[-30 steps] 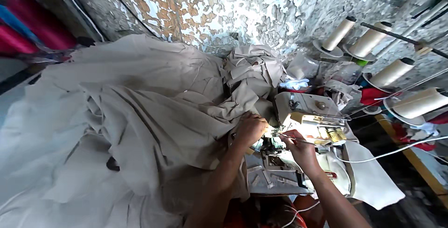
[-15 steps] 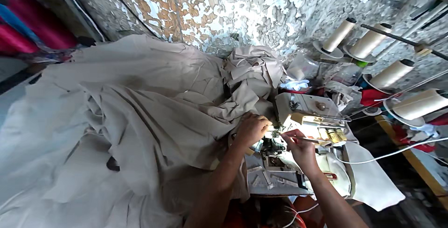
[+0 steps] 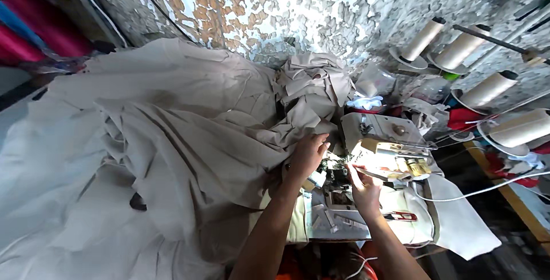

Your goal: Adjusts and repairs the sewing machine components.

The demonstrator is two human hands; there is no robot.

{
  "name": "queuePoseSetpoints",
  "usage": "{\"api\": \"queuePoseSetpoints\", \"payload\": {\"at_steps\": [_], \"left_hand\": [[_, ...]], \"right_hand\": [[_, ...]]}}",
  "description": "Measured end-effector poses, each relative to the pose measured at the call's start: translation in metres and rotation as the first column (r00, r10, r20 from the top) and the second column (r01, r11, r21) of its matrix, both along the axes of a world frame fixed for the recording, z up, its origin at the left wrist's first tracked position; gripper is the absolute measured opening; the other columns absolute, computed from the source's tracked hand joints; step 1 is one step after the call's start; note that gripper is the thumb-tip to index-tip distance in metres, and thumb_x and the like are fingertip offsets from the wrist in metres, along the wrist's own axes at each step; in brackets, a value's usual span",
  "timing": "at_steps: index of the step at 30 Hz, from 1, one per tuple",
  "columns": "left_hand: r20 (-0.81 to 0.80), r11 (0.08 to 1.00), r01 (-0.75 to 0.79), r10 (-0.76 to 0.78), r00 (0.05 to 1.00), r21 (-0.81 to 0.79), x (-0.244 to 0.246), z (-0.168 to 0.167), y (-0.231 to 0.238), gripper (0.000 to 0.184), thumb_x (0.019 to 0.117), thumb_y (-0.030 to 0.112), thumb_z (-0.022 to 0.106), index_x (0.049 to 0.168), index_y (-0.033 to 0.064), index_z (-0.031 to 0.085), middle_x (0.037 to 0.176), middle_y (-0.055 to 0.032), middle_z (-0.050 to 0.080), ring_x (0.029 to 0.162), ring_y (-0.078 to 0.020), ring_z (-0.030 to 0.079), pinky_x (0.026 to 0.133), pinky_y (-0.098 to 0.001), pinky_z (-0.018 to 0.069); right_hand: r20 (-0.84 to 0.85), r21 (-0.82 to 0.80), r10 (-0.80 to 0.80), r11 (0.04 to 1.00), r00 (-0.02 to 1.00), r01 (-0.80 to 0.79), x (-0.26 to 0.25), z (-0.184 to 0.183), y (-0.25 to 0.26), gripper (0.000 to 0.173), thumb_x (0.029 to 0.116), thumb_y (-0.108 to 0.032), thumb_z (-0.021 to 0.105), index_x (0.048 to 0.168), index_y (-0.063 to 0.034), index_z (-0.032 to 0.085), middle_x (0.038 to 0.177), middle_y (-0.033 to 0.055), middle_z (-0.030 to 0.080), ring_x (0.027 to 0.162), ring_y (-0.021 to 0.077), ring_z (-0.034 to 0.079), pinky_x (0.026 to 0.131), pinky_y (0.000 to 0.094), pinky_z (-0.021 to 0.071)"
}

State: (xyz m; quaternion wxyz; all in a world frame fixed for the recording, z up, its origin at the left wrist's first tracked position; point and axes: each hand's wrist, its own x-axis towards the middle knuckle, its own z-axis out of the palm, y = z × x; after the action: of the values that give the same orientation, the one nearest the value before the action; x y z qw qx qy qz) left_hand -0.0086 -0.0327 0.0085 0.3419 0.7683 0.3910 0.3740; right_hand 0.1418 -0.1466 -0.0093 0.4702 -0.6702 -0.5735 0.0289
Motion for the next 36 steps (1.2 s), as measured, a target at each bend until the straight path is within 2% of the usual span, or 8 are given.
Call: {"api": "queuePoseSetpoints", "payload": {"at_steps": [5, 13, 18, 22, 31, 36], "left_hand": [[0.027, 0.999, 0.001, -0.002, 1.000, 0.046, 0.0003, -0.0029, -0.0005, 0.028, 0.1033, 0.014, 0.060, 0.127, 0.0013, 0.069, 0.118, -0.0171, 0.072, 0.113, -0.0317, 0.067, 0.103, -0.0497, 0.0500], [0.042, 0.999, -0.023, 0.022, 0.999, 0.028, -0.0003, -0.0002, -0.0019, 0.027, 0.1038, 0.008, 0.057, 0.127, 0.0018, 0.068, 0.117, -0.0177, 0.071, 0.110, -0.0318, 0.068, 0.100, -0.0484, 0.0523], [0.123, 0.997, -0.068, 0.071, 0.990, -0.029, -0.0027, 0.0026, -0.0036, 0.030, 0.1053, 0.008, 0.054, 0.132, 0.0015, 0.065, 0.124, -0.0188, 0.069, 0.113, -0.0330, 0.067, 0.100, -0.0494, 0.0520], [0.139, 0.996, -0.065, 0.073, 0.988, -0.067, -0.0055, 0.0058, -0.0056, 0.031, 0.1062, 0.008, 0.052, 0.134, 0.0024, 0.064, 0.129, -0.0183, 0.067, 0.117, -0.0327, 0.065, 0.101, -0.0488, 0.0510], [0.145, 0.997, -0.057, 0.063, 0.987, -0.045, -0.0052, 0.0052, -0.0041, 0.029, 0.1046, 0.007, 0.055, 0.131, 0.0022, 0.066, 0.122, -0.0192, 0.068, 0.111, -0.0326, 0.067, 0.097, -0.0492, 0.0530], [0.145, 0.997, -0.060, 0.066, 0.987, -0.044, -0.0048, 0.0045, -0.0037, 0.029, 0.1046, 0.007, 0.055, 0.131, 0.0026, 0.067, 0.123, -0.0183, 0.068, 0.111, -0.0319, 0.067, 0.098, -0.0485, 0.0526]], "right_hand": [[0.168, 0.014, -0.035, 0.999, 0.985, 0.033, -0.0024, -0.0014, -0.0002, 0.020, 0.0966, -0.008, 0.063, 0.101, 0.0098, 0.073, 0.089, 0.0210, 0.074, 0.075, 0.0256, 0.074, 0.073, 0.0387, 0.0607], [0.201, 0.045, -0.060, 0.998, 0.978, 0.052, -0.0044, -0.0061, 0.0027, 0.021, 0.0961, -0.007, 0.064, 0.101, 0.0108, 0.073, 0.090, 0.0225, 0.075, 0.078, 0.0264, 0.075, 0.076, 0.0367, 0.0608], [0.247, 0.053, -0.101, 0.994, 0.964, 0.091, -0.0083, -0.0063, 0.0038, 0.019, 0.0947, -0.005, 0.065, 0.099, 0.0113, 0.074, 0.092, 0.0238, 0.075, 0.081, 0.0305, 0.075, 0.078, 0.0410, 0.0607], [0.234, 0.040, -0.104, 0.994, 0.967, 0.097, -0.0083, -0.0073, 0.0030, 0.020, 0.0955, -0.006, 0.065, 0.100, 0.0113, 0.073, 0.091, 0.0235, 0.075, 0.081, 0.0285, 0.075, 0.080, 0.0386, 0.0604], [0.215, 0.037, -0.101, 0.995, 0.971, 0.096, -0.0080, -0.0058, 0.0043, 0.020, 0.0958, -0.007, 0.065, 0.098, 0.0114, 0.073, 0.089, 0.0228, 0.074, 0.080, 0.0267, 0.075, 0.078, 0.0376, 0.0601], [0.201, 0.029, -0.101, 0.995, 0.974, 0.097, -0.0077, -0.0063, 0.0044, 0.021, 0.0958, -0.007, 0.065, 0.099, 0.0119, 0.072, 0.090, 0.0234, 0.074, 0.080, 0.0261, 0.075, 0.079, 0.0367, 0.0601]]}}
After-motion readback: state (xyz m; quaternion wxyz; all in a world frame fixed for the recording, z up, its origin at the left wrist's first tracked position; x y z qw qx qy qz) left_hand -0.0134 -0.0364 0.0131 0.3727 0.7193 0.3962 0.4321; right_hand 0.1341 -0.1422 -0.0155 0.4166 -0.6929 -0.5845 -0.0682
